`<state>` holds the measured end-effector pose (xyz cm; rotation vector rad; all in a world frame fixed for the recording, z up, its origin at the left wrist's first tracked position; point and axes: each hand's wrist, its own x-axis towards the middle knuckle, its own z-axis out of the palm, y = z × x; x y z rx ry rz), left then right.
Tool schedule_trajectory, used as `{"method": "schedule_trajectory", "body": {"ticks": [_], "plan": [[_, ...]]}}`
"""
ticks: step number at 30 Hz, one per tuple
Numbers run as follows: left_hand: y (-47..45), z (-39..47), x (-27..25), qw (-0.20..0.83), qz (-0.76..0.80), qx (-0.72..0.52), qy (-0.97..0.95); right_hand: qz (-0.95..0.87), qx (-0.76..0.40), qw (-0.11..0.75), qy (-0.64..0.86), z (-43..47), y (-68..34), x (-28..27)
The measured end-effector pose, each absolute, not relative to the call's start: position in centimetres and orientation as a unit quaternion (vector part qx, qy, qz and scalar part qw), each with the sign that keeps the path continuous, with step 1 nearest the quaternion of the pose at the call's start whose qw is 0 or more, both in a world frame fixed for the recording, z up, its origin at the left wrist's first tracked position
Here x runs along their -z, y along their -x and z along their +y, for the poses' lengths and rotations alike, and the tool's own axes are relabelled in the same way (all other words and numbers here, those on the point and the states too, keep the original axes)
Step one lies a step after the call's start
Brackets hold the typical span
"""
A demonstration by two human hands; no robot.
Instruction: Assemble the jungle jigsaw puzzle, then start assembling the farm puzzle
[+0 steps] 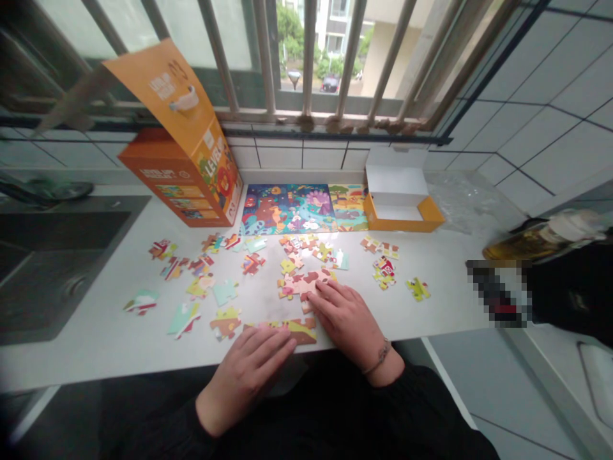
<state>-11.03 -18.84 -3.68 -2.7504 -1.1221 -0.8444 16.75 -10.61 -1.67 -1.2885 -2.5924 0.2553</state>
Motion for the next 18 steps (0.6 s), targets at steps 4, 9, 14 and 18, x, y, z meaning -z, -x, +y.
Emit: {"method": "schedule_trajectory", "body": {"ticks": [4, 9, 14, 18], "plan": [[11.7, -19.0, 3.3, 0.029, -0.385, 0.285, 0.877, -0.869, -0.068, 0.112, 0.478, -12.3, -17.4, 1.4], [12.3, -19.0, 2.7, 0.036, -0.402, 0.28, 0.871, -0.845, -0.049, 0.112, 0.521, -14.0, -17.5, 1.4], [13.5, -19.0, 2.5, 0.031, -0.407, 0.262, 0.874, -0.835, -0.049, 0.121, 0.534, -14.8, -17.8, 1.7], [14.0, -18.9, 2.3, 0.029, -0.413, 0.262, 0.872, -0.833, -0.062, 0.139, 0.532, -13.9, -17.8, 1.1]]}}
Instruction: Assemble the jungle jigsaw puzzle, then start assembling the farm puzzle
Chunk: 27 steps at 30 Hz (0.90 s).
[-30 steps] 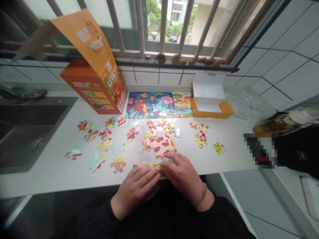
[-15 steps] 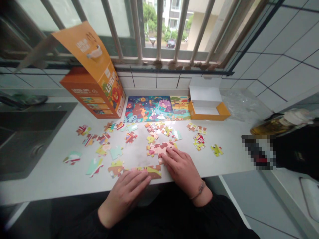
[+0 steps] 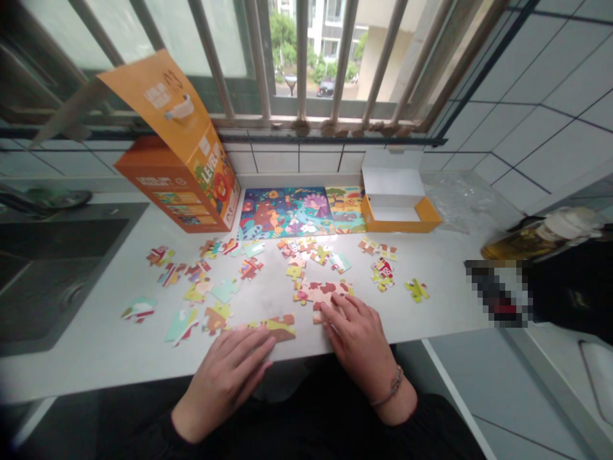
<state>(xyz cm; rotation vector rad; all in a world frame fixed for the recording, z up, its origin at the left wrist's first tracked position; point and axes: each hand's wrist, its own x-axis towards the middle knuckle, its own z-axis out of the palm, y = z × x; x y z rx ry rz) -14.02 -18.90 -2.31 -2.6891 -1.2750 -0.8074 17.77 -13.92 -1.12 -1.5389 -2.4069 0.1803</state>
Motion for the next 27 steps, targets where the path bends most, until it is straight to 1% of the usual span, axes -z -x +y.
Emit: {"method": "schedule_trajectory", "body": {"ticks": [3, 5, 11, 14, 21, 27], "plan": [[13.9, -18.8, 2.2, 0.023, -0.409, 0.267, 0.872, -0.828, -0.08, 0.155, 0.532, -11.2, -17.2, 0.0], [13.8, -18.8, 2.2, 0.019, -0.409, 0.272, 0.871, -0.828, -0.088, 0.146, 0.535, -8.6, -16.4, -0.9], [13.7, -18.8, 2.4, 0.015, -0.413, 0.277, 0.867, -0.847, -0.089, 0.041, 0.523, -1.3, -11.7, -3.0], [13.8, -18.9, 2.3, 0.013, -0.411, 0.277, 0.868, -0.853, -0.094, 0.017, 0.513, 0.1, -9.7, -3.1], [13.7, -18.9, 2.4, -0.002, -0.386, 0.275, 0.881, -0.851, -0.108, 0.034, 0.512, 0.6, -8.9, -2.4], [13.6, -19.0, 2.6, -0.006, -0.396, 0.283, 0.873, -0.844, -0.117, 0.078, 0.518, 0.1, -8.3, -2.6]]}}
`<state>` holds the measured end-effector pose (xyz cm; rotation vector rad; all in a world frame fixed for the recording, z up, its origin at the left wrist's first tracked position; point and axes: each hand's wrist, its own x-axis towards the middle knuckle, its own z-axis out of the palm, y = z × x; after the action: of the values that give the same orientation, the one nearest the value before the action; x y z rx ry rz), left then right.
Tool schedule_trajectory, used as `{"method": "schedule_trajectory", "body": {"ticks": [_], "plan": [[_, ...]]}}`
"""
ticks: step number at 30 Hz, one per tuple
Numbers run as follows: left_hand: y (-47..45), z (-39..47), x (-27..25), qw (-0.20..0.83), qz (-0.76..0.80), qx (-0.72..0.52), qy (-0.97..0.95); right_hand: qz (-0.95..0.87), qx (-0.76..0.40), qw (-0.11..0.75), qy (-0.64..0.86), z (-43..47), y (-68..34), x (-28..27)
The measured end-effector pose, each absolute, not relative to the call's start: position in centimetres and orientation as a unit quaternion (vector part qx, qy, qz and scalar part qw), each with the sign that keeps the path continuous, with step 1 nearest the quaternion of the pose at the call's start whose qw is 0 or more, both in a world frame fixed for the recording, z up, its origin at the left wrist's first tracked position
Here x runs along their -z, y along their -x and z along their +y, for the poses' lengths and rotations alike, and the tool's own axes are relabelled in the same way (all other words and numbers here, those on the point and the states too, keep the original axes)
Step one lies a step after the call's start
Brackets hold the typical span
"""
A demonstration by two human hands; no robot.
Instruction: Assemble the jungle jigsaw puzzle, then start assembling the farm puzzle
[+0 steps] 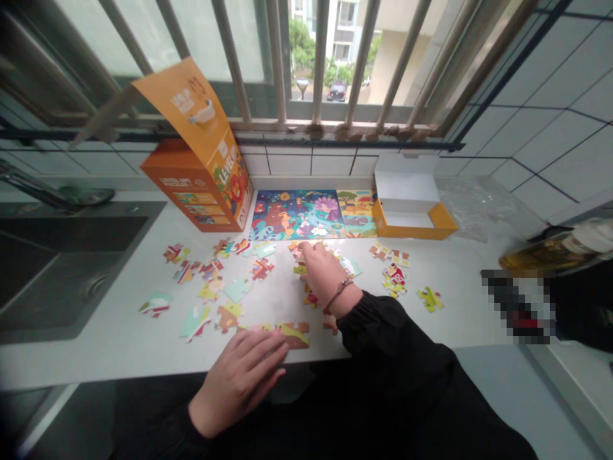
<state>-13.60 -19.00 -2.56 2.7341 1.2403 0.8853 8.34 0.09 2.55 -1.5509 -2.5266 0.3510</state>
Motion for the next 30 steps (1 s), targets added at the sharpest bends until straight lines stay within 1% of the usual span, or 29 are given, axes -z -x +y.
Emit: {"method": "schedule_trajectory", "body": {"ticks": [3, 5, 6, 9, 11, 14, 16, 18, 22, 26, 30], "plan": [[13.5, -19.0, 2.5, 0.005, 0.395, -0.282, -0.874, -0.847, -0.135, 0.106, 0.504, -0.6, -8.2, -3.2], [13.5, -19.0, 2.5, 0.0, 0.395, -0.282, -0.874, -0.829, -0.181, 0.155, 0.506, -1.3, -8.6, -3.7], [13.4, -19.0, 2.4, -0.002, 0.395, -0.283, -0.874, -0.807, -0.228, 0.193, 0.509, -1.9, -8.9, -3.8], [13.4, -19.0, 2.2, -0.005, 0.398, -0.284, -0.872, -0.678, -0.44, 0.299, 0.508, -4.2, -10.4, -3.8], [13.3, -19.0, 2.1, 0.0, 0.399, -0.296, -0.868, -0.576, -0.549, 0.33, 0.507, -6.2, -11.3, -3.4], [13.1, -19.2, 2.2, 0.048, 0.415, -0.343, -0.841, -0.46, -0.628, 0.356, 0.518, -9.2, -11.9, -2.6], [12.8, -19.1, 2.3, 0.123, 0.453, -0.382, -0.796, -0.404, -0.661, 0.367, 0.515, -10.9, -11.8, -2.3], [12.4, -18.7, 2.3, 0.208, 0.498, -0.405, -0.738, -0.38, -0.688, 0.359, 0.502, -12.3, -11.4, -2.2], [12.2, -17.4, 2.0, 0.341, 0.518, -0.403, -0.673, -0.419, -0.711, 0.316, 0.467, -13.5, -10.6, -2.3], [12.5, -16.6, 1.1, 0.412, 0.518, -0.406, -0.63, -0.472, -0.694, 0.3, 0.454, -13.5, -10.3, -2.1], [12.7, -16.6, 0.9, 0.451, 0.514, -0.419, -0.598, -0.504, -0.676, 0.289, 0.453, -13.4, -10.0, -1.6]]}}
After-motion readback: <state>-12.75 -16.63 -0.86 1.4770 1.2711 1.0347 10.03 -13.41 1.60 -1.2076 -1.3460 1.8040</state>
